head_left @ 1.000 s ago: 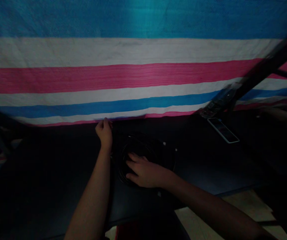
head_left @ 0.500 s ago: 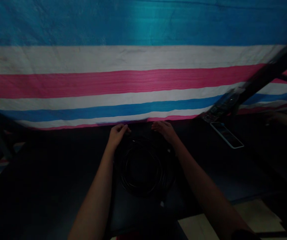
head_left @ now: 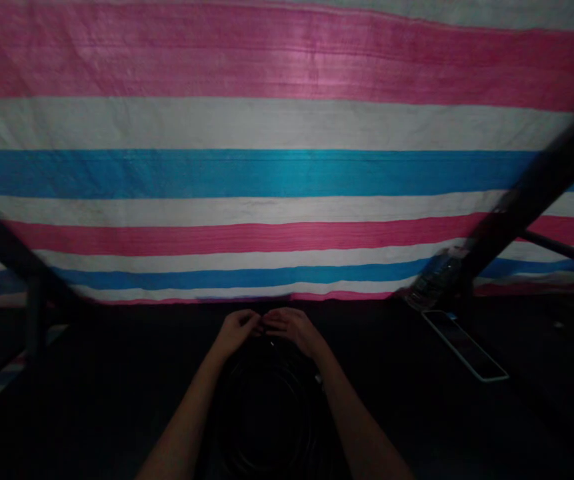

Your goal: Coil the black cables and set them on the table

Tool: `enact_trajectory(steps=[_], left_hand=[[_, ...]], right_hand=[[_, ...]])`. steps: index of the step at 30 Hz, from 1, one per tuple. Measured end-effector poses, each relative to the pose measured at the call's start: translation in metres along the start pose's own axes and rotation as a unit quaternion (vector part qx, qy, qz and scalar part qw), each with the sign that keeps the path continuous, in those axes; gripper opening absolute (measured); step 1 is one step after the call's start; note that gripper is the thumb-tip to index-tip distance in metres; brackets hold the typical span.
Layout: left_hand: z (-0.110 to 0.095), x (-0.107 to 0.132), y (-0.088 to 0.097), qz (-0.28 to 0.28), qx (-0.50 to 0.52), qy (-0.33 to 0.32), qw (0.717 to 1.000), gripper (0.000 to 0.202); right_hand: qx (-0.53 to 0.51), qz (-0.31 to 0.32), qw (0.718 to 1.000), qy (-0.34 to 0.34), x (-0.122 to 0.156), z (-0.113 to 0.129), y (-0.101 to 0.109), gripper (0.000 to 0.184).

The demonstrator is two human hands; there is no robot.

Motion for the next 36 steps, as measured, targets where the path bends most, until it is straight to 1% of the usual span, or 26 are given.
enact_trajectory(steps=[2,3,7,9,14,18,26,30,36], left_hand=[[0.000,0.000,-0.007,-0.024,-0.037,-0.030,0.999,0.027],[0.000,0.000,-0.010,-0.027,-0.051,-0.042,0.997,0.025],[-0.001,0.000,-0.013,-0.006,-0.085,-0.060,0.995,0.024],[0.000,-0.001,-0.010,-0.006,-0.096,-0.061,0.993,0.024],[0.007,-0.005,-0.008,-0.030,-0.110,-0.054,0.992,0.029],[0.011,-0.006,-0.007,-0.030,-0.117,-0.049,0.991,0.028],[0.012,-0.007,-0.002,-0.015,-0.140,-0.057,0.988,0.031],[0.016,-0.009,-0.003,-0.003,-0.144,-0.056,0.988,0.031],[0.020,-0.009,-0.004,0.000,-0.151,-0.049,0.987,0.034]], right_hand=[[-0.015,0.026,0.999,-0.011,0.001,-0.002,-0.007,0.043],[-0.019,0.038,0.999,-0.017,0.002,-0.003,-0.010,0.042],[-0.030,0.068,0.996,-0.039,0.003,-0.003,-0.019,0.028],[-0.041,0.066,0.996,-0.050,0.004,-0.003,-0.018,0.026],[-0.064,0.055,0.994,-0.073,0.002,-0.006,-0.012,0.035],[-0.075,0.052,0.992,-0.085,-0.001,-0.009,-0.008,0.034],[-0.072,0.048,0.993,-0.080,-0.003,-0.009,-0.007,0.035],[-0.074,0.041,0.994,-0.067,-0.005,-0.010,-0.006,0.034],[-0.075,0.046,0.994,-0.063,-0.008,-0.015,-0.002,0.033]])
Point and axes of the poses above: each hand's wrist, its own x-axis away from the middle knuckle, its own y-axis out of the back of the hand, z = x × y, the point moved 2 cm from there along -x, towards the middle knuckle, and after that the axes turned 3 degrees about y, right-handed, at the moved point
